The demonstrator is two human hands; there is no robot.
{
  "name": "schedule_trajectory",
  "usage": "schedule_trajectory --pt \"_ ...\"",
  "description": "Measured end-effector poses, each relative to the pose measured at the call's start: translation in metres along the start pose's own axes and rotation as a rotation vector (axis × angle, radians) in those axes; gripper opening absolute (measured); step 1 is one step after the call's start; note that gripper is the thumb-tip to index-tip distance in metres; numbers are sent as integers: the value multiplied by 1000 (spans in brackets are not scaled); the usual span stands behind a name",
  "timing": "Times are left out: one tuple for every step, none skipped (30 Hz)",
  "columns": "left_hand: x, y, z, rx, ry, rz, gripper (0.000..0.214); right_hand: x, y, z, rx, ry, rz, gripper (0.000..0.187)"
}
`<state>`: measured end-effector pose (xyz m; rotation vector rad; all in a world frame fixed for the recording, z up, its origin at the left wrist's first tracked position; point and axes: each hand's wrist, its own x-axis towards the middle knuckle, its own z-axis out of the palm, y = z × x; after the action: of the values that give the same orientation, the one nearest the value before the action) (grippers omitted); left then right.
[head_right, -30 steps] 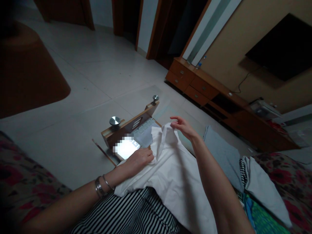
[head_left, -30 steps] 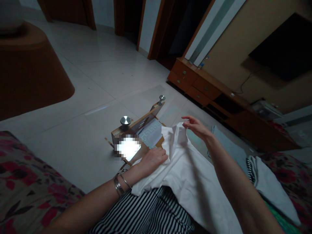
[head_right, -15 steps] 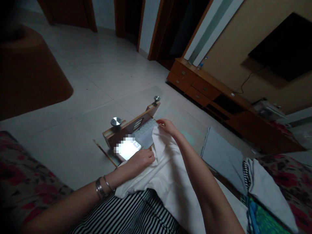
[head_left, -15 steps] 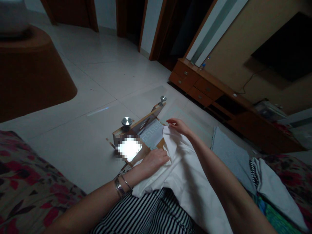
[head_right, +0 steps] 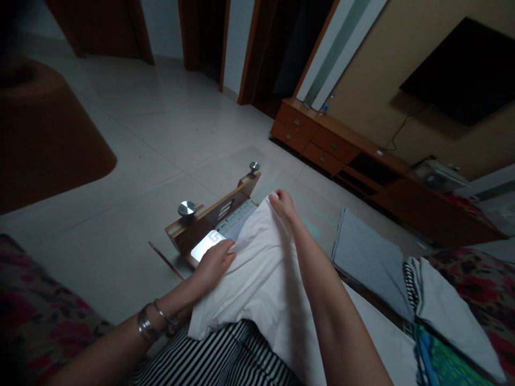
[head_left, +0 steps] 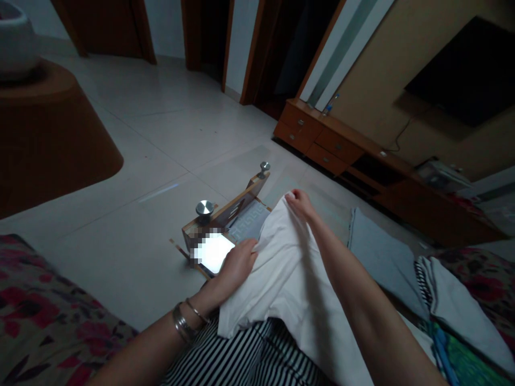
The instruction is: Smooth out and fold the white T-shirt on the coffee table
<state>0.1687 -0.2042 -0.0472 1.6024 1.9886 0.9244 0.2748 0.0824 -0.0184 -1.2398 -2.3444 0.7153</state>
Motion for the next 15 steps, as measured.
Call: schedule_trajectory --pt "8 -4 -7 -58 -2 -51 10 5 6 -5 55 68 38 22" --pt "18 -9 -14 -115 -5 -97 10 10 12 -9 103 119 71 23" --pt "30 -14 -21 -165 -2 -135 11 16 18 -11 137 150 98 24" --pt "43 -19 -29 -204 8 -170 14 21 23 -12 152 163 117 24" --pt "57 -25 -36 -225 20 -206 18 27 27 -11 161 174 133 25" --pt "72 -31 -42 -224 21 -240 22 32 29 -10 174 186 152 25" --pt "86 -38 -48 -203 9 -269 25 38 31 -7 187 195 170 25" --pt "99 -44 -53 -166 -15 -287 27 44 32 -5 201 198 186 25" --pt "112 -51 -58 -117 -42 -293 26 49 32 -2 217 196 199 24" --pt "123 -57 -62 -63 -69 -286 25 54 32 -2 235 187 210 24" --pt "132 -62 -66 -6 -89 -273 23 58 32 -2 252 175 219 24" --pt "139 -66 -69 54 -98 -264 21 60 34 -5 268 160 227 23" --pt "144 -69 -71 110 -101 -255 21 60 36 -9 279 141 237 23" --pt "147 -72 -73 162 -104 -247 21 58 41 -16 284 119 250 22" --pt "148 -73 -75 208 -107 -241 22 53 47 -24 282 92 266 21"
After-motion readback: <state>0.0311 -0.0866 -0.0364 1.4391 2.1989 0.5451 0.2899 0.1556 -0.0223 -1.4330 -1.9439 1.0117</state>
